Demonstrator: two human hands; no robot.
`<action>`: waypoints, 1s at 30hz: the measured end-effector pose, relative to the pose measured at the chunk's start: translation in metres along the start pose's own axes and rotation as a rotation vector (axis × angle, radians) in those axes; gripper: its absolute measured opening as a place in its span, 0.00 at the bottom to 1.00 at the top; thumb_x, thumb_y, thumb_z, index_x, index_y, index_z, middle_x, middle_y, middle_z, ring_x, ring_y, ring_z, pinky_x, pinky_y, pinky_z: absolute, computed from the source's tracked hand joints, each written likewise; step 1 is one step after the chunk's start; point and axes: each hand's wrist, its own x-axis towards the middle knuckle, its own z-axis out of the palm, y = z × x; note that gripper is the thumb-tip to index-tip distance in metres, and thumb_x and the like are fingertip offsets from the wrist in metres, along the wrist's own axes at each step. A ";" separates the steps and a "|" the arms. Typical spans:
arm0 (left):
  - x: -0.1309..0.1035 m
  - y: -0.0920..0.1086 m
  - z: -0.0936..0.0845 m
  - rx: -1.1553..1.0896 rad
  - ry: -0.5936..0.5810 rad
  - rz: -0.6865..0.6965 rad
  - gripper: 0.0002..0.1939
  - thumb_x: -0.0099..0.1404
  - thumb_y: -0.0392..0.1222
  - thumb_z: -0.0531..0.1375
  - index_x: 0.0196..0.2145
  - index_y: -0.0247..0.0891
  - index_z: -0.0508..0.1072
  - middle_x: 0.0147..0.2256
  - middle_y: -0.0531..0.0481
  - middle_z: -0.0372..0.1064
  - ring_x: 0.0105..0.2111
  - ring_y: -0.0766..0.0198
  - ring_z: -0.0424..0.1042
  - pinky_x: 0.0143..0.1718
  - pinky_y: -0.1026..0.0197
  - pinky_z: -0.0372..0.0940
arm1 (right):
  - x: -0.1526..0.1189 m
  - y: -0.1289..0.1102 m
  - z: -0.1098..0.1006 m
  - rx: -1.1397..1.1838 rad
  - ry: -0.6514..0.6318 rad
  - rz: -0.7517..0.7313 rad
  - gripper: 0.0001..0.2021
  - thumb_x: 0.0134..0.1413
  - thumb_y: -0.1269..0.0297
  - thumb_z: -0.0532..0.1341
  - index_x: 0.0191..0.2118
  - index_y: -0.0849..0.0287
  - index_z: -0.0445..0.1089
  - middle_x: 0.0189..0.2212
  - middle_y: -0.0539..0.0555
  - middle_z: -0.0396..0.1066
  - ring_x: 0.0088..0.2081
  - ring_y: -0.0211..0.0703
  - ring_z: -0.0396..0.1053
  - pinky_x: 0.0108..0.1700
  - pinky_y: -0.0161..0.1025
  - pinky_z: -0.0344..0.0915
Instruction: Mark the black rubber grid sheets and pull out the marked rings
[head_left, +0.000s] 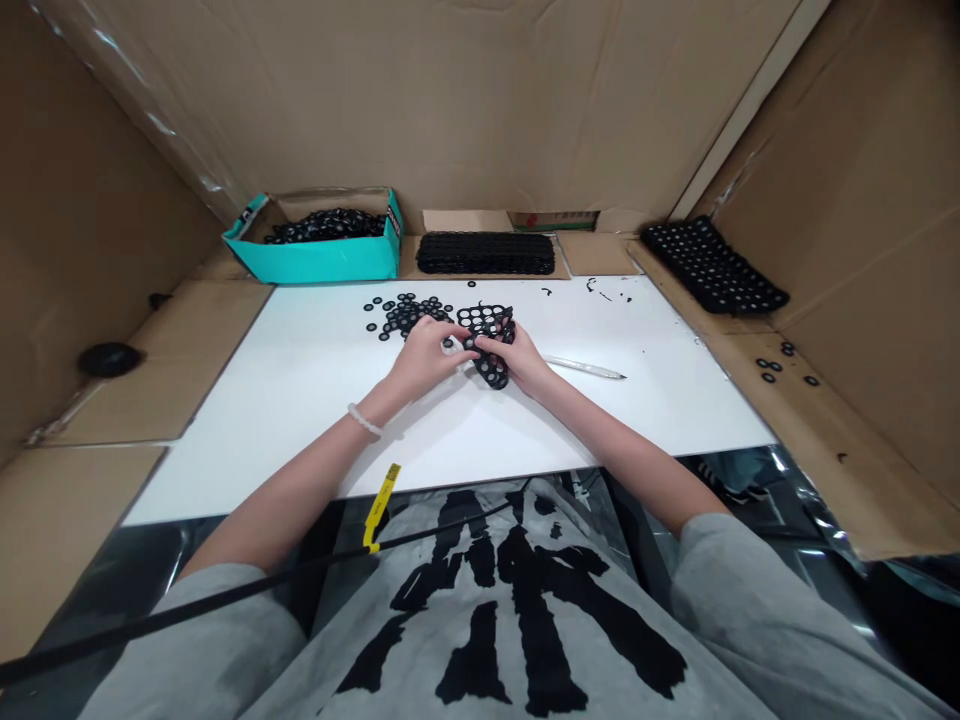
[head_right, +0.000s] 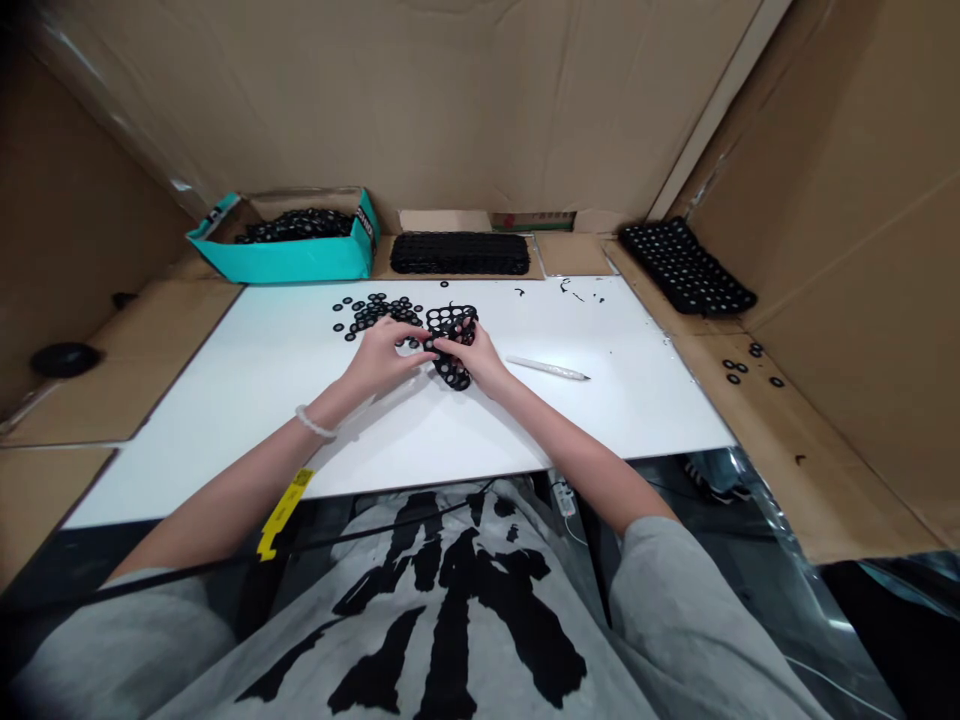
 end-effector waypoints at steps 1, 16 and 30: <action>0.001 -0.002 0.001 -0.062 -0.017 -0.062 0.17 0.56 0.53 0.68 0.37 0.38 0.81 0.38 0.43 0.79 0.40 0.52 0.72 0.44 0.52 0.65 | 0.000 -0.001 0.000 0.008 -0.024 -0.005 0.25 0.34 0.56 0.74 0.36 0.55 0.60 0.31 0.47 0.70 0.30 0.37 0.66 0.31 0.35 0.63; 0.003 -0.002 -0.008 -0.034 0.068 -0.019 0.11 0.56 0.49 0.67 0.34 0.39 0.81 0.36 0.45 0.79 0.35 0.56 0.73 0.41 0.55 0.66 | 0.001 0.003 -0.002 -0.076 0.007 -0.051 0.26 0.32 0.57 0.73 0.36 0.54 0.59 0.28 0.45 0.66 0.30 0.39 0.65 0.35 0.38 0.65; 0.003 0.000 -0.004 -0.117 0.044 -0.171 0.15 0.55 0.53 0.65 0.31 0.38 0.80 0.31 0.47 0.78 0.31 0.59 0.71 0.34 0.59 0.63 | -0.001 0.003 -0.001 0.002 -0.063 -0.079 0.28 0.32 0.59 0.75 0.38 0.53 0.60 0.33 0.47 0.72 0.41 0.45 0.73 0.46 0.43 0.71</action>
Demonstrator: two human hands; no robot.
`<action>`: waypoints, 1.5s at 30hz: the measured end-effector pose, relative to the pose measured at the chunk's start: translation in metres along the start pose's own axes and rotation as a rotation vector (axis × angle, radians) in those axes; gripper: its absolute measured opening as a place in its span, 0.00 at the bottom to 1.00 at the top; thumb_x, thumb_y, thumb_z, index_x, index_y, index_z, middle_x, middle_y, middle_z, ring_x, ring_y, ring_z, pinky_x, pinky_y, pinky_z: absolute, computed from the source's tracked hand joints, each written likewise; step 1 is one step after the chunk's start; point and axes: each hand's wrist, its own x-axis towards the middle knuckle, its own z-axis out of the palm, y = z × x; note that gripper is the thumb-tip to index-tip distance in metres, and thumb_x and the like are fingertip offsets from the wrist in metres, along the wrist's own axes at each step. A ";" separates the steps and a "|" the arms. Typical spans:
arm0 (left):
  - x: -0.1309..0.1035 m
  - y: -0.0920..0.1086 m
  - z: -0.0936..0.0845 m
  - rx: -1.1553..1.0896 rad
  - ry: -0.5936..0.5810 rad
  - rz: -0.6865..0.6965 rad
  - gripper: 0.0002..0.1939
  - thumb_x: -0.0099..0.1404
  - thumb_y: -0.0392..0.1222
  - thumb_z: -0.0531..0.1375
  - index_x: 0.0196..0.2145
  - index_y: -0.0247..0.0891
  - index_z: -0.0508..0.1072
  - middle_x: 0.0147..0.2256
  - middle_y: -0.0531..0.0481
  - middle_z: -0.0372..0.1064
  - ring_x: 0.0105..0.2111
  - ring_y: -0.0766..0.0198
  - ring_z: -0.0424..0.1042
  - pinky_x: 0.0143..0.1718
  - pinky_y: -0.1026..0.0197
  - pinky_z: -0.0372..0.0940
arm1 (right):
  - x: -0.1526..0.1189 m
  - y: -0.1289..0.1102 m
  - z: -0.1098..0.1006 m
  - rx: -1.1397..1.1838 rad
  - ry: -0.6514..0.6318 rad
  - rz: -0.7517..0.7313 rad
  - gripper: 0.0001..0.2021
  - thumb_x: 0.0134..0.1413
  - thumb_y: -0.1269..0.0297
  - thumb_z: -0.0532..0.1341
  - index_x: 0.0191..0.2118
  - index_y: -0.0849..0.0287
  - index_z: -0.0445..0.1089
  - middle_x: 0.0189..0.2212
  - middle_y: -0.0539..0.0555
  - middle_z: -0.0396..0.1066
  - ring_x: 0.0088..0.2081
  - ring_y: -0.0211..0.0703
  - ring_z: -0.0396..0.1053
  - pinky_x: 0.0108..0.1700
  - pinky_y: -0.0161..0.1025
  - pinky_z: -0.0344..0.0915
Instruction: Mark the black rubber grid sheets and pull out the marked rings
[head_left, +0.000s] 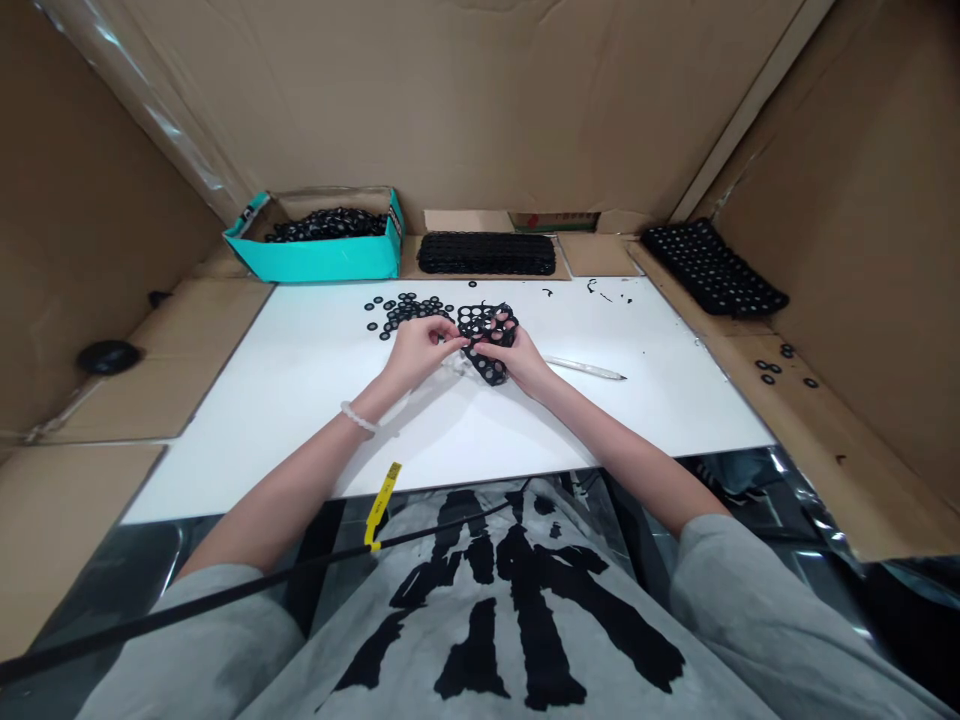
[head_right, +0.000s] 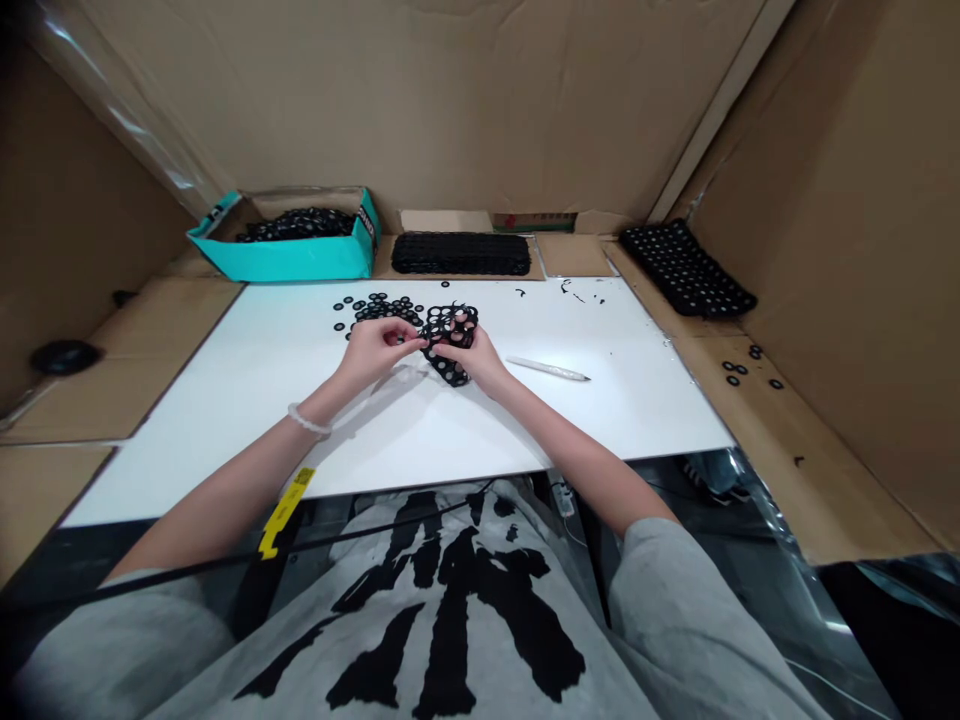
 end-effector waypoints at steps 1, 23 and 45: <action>0.001 -0.003 -0.001 -0.036 0.002 -0.028 0.14 0.55 0.52 0.66 0.30 0.37 0.80 0.29 0.47 0.78 0.29 0.59 0.71 0.33 0.59 0.62 | 0.000 0.000 -0.001 -0.024 -0.001 0.009 0.28 0.32 0.59 0.75 0.38 0.53 0.60 0.31 0.46 0.71 0.38 0.44 0.73 0.43 0.42 0.71; 0.002 -0.007 0.007 0.140 -0.062 0.149 0.13 0.62 0.47 0.62 0.39 0.38 0.81 0.37 0.45 0.78 0.37 0.54 0.72 0.42 0.54 0.65 | -0.001 -0.006 -0.003 0.021 0.016 0.159 0.24 0.25 0.62 0.76 0.34 0.60 0.71 0.32 0.50 0.76 0.32 0.39 0.71 0.35 0.37 0.67; -0.003 -0.002 0.001 0.106 -0.020 0.222 0.14 0.57 0.49 0.67 0.37 0.38 0.79 0.35 0.47 0.77 0.38 0.55 0.69 0.43 0.55 0.63 | 0.002 0.004 0.000 -0.012 -0.025 0.129 0.21 0.37 0.52 0.73 0.34 0.61 0.73 0.30 0.50 0.75 0.30 0.35 0.67 0.32 0.33 0.63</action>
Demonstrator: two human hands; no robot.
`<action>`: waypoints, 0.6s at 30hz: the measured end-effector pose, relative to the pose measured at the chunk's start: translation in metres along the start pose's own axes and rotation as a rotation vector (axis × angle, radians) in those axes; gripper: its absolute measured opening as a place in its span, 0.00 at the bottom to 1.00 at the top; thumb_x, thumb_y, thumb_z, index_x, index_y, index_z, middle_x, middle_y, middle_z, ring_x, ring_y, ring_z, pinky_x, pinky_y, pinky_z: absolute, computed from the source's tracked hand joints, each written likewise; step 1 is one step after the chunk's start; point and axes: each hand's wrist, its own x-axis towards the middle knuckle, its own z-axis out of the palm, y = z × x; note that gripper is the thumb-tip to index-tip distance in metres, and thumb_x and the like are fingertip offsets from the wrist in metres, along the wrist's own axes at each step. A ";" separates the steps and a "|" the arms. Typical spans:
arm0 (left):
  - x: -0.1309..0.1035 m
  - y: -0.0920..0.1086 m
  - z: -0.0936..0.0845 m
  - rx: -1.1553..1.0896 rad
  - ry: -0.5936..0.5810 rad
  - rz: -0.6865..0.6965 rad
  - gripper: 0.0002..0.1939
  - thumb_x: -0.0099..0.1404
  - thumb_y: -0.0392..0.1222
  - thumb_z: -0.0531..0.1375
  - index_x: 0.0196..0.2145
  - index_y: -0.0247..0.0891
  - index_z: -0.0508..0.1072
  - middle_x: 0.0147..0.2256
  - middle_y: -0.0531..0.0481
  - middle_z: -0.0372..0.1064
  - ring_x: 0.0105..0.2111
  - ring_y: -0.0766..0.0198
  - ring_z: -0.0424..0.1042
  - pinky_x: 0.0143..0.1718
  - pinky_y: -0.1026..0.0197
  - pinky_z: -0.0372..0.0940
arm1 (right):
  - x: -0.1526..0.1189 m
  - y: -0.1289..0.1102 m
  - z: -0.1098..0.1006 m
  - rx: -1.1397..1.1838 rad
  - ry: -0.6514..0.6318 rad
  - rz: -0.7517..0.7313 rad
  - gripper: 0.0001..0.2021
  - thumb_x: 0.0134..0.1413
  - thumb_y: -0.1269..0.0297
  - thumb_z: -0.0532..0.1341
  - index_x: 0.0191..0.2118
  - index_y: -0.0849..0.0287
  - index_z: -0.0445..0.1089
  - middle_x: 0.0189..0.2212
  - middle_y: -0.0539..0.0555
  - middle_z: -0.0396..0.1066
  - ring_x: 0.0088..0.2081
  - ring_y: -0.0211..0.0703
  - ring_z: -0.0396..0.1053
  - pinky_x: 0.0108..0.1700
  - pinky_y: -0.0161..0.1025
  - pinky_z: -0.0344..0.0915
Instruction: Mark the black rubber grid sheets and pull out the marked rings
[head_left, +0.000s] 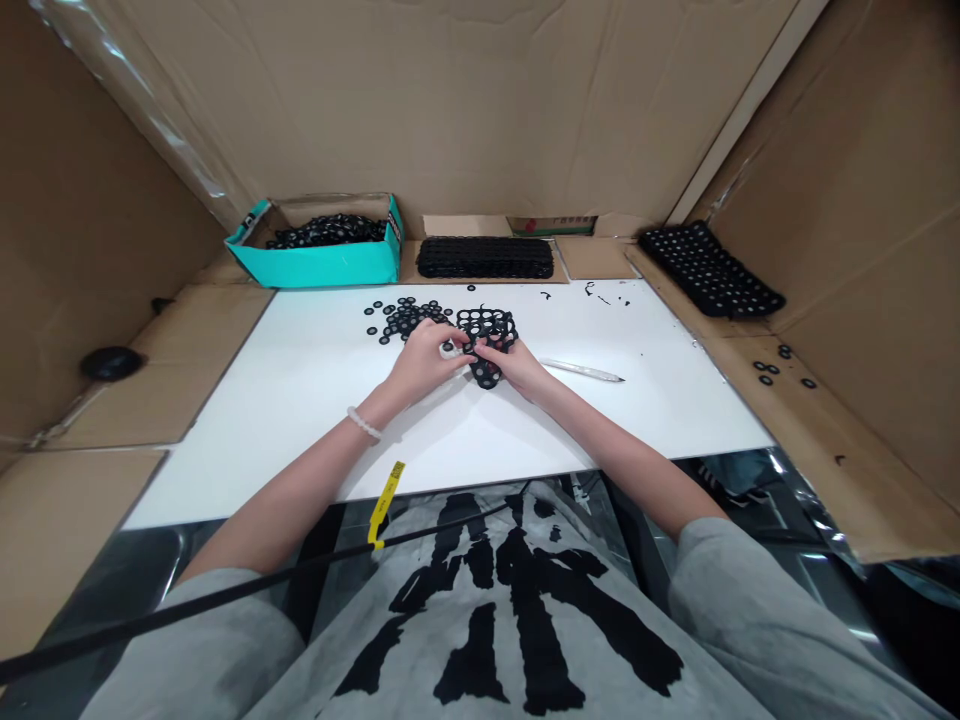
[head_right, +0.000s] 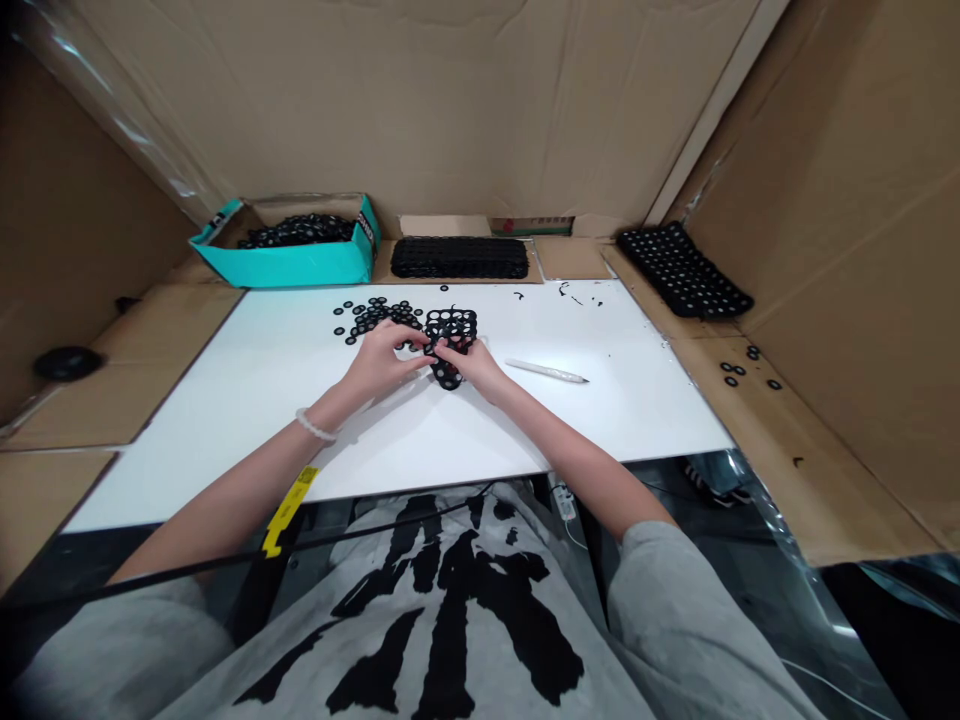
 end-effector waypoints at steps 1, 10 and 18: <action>0.000 -0.001 0.001 -0.036 -0.020 -0.022 0.13 0.57 0.49 0.67 0.36 0.38 0.79 0.34 0.46 0.78 0.38 0.55 0.69 0.43 0.55 0.63 | -0.001 -0.001 0.000 0.013 -0.021 -0.004 0.21 0.37 0.52 0.73 0.35 0.61 0.73 0.31 0.51 0.75 0.31 0.36 0.68 0.33 0.33 0.64; 0.014 -0.047 -0.003 -0.146 0.242 -0.431 0.16 0.59 0.47 0.63 0.41 0.35 0.80 0.43 0.40 0.78 0.44 0.48 0.71 0.48 0.48 0.63 | -0.003 -0.006 -0.003 -0.055 0.033 0.058 0.18 0.31 0.59 0.75 0.27 0.62 0.70 0.28 0.51 0.73 0.30 0.38 0.69 0.29 0.34 0.66; 0.005 -0.007 -0.004 -0.006 -0.072 -0.029 0.19 0.56 0.55 0.67 0.40 0.41 0.81 0.39 0.45 0.78 0.44 0.50 0.69 0.49 0.49 0.62 | -0.002 -0.005 -0.002 -0.014 0.018 0.004 0.17 0.36 0.56 0.73 0.29 0.61 0.70 0.29 0.50 0.73 0.29 0.35 0.68 0.28 0.31 0.65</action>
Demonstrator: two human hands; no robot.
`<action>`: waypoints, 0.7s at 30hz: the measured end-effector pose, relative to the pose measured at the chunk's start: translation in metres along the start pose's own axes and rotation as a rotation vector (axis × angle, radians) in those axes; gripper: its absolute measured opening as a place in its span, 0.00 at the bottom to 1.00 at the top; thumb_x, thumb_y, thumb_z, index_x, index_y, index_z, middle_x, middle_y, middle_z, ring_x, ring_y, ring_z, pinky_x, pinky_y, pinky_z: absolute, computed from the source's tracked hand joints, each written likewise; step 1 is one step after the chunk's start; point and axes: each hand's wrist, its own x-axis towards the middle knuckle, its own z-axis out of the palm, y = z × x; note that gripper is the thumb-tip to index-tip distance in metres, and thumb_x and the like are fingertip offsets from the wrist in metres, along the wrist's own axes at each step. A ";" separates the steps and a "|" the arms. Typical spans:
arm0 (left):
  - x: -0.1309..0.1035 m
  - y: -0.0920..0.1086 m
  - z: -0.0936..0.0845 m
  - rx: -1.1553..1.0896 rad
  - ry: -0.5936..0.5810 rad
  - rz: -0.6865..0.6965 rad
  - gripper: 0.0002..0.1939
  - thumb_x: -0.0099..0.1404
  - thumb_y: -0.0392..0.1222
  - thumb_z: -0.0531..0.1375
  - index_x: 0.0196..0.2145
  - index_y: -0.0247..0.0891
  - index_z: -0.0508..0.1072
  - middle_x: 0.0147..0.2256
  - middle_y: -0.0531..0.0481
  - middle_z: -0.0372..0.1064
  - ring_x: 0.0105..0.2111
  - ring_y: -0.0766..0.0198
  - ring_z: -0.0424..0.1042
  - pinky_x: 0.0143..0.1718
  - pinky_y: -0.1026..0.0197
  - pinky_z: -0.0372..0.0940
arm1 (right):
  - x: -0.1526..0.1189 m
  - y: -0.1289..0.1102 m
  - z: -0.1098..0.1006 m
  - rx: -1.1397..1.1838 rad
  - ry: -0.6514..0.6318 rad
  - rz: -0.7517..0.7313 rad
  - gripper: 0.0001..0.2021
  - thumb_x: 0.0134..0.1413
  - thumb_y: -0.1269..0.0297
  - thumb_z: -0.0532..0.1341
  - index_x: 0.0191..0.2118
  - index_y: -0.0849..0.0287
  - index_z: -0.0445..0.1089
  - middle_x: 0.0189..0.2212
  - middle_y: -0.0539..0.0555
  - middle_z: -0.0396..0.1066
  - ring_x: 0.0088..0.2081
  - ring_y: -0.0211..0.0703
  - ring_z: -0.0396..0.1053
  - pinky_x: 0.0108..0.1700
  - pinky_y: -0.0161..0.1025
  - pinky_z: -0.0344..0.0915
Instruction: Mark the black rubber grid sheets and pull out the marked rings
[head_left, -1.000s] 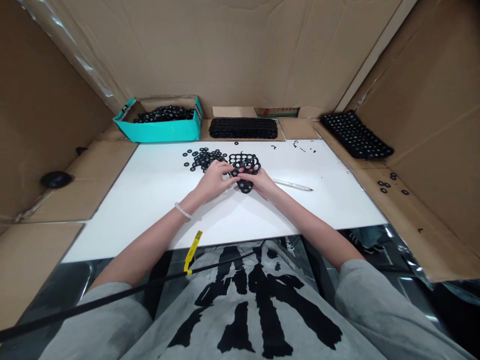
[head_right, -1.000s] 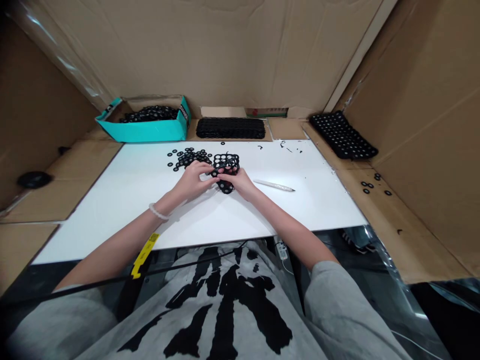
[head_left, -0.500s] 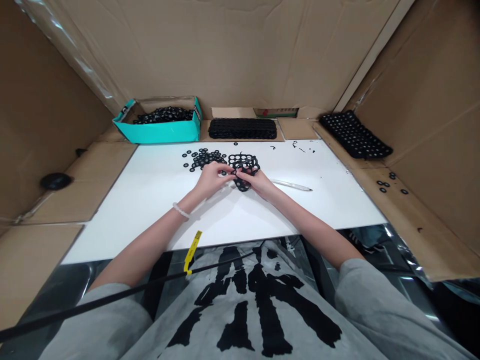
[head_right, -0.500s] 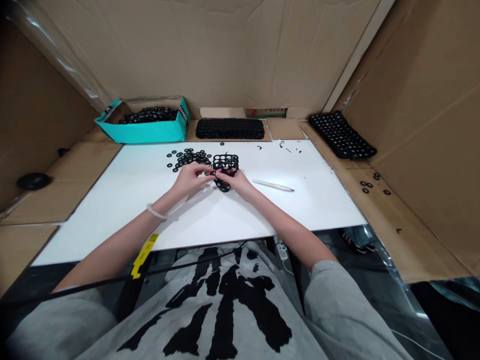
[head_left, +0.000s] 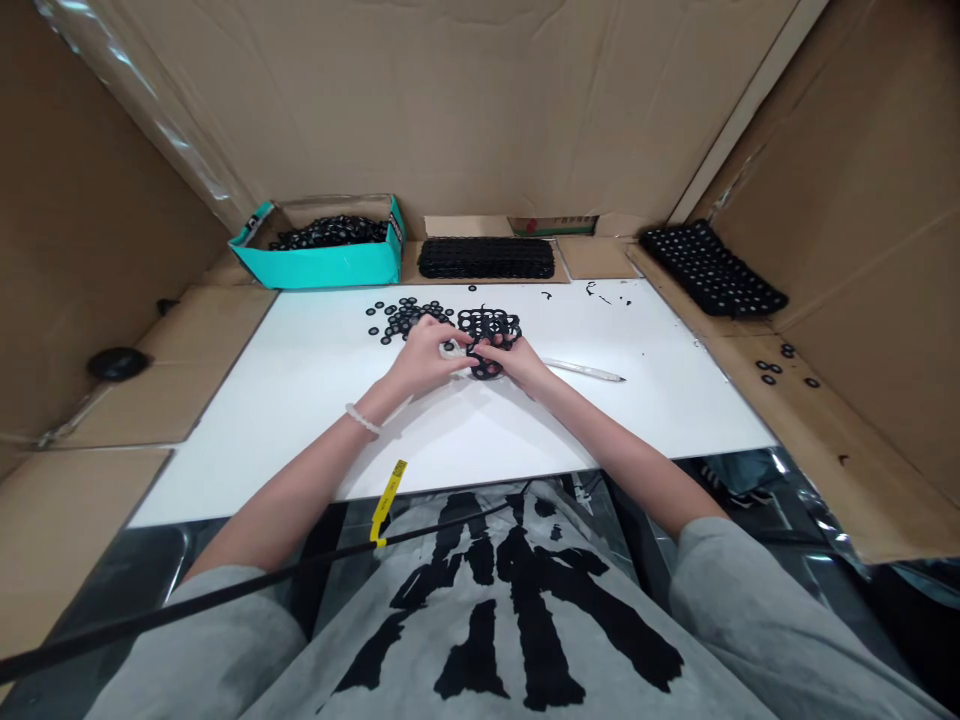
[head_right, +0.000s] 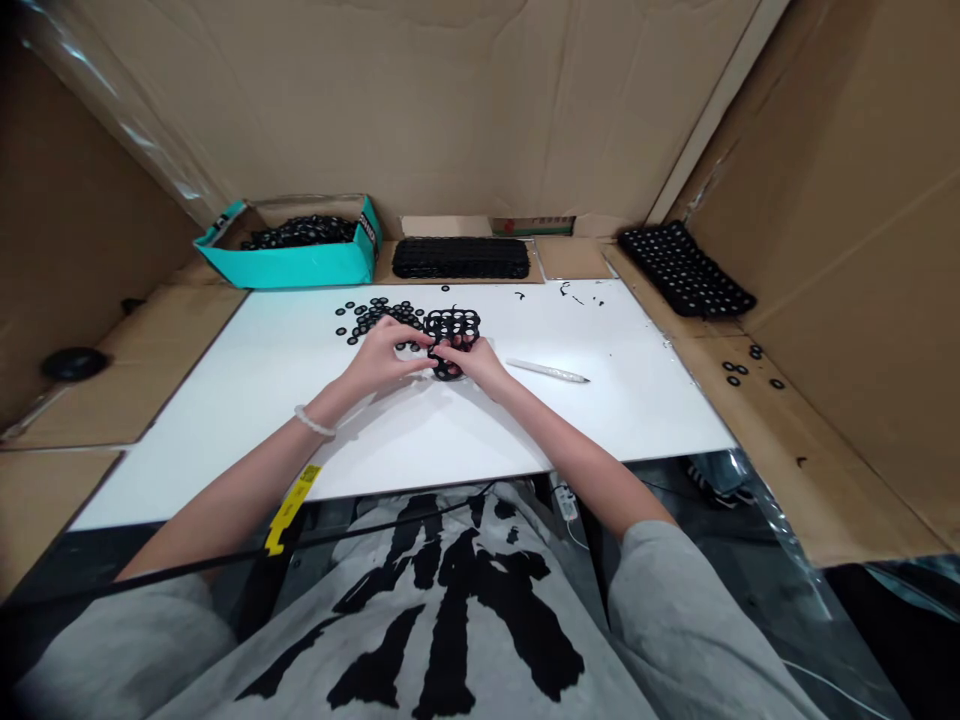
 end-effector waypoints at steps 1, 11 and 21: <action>-0.001 0.003 0.003 -0.059 -0.018 -0.027 0.17 0.56 0.55 0.67 0.37 0.41 0.82 0.37 0.45 0.79 0.41 0.52 0.70 0.47 0.51 0.63 | -0.001 -0.001 0.000 0.015 -0.023 -0.005 0.18 0.36 0.55 0.74 0.29 0.61 0.70 0.30 0.50 0.74 0.30 0.35 0.69 0.29 0.31 0.66; 0.011 -0.034 0.000 -0.252 0.222 -0.373 0.12 0.57 0.49 0.64 0.33 0.39 0.82 0.35 0.45 0.80 0.37 0.54 0.75 0.42 0.56 0.66 | -0.003 -0.007 -0.001 -0.047 0.009 0.090 0.21 0.28 0.60 0.77 0.25 0.60 0.65 0.26 0.50 0.72 0.28 0.36 0.69 0.28 0.34 0.71; 0.006 -0.006 0.002 -0.254 -0.005 -0.211 0.19 0.48 0.55 0.69 0.33 0.39 0.81 0.34 0.46 0.79 0.36 0.55 0.73 0.40 0.56 0.65 | -0.004 -0.007 -0.003 -0.049 -0.065 0.046 0.20 0.33 0.56 0.75 0.29 0.62 0.70 0.28 0.50 0.72 0.30 0.36 0.69 0.31 0.34 0.71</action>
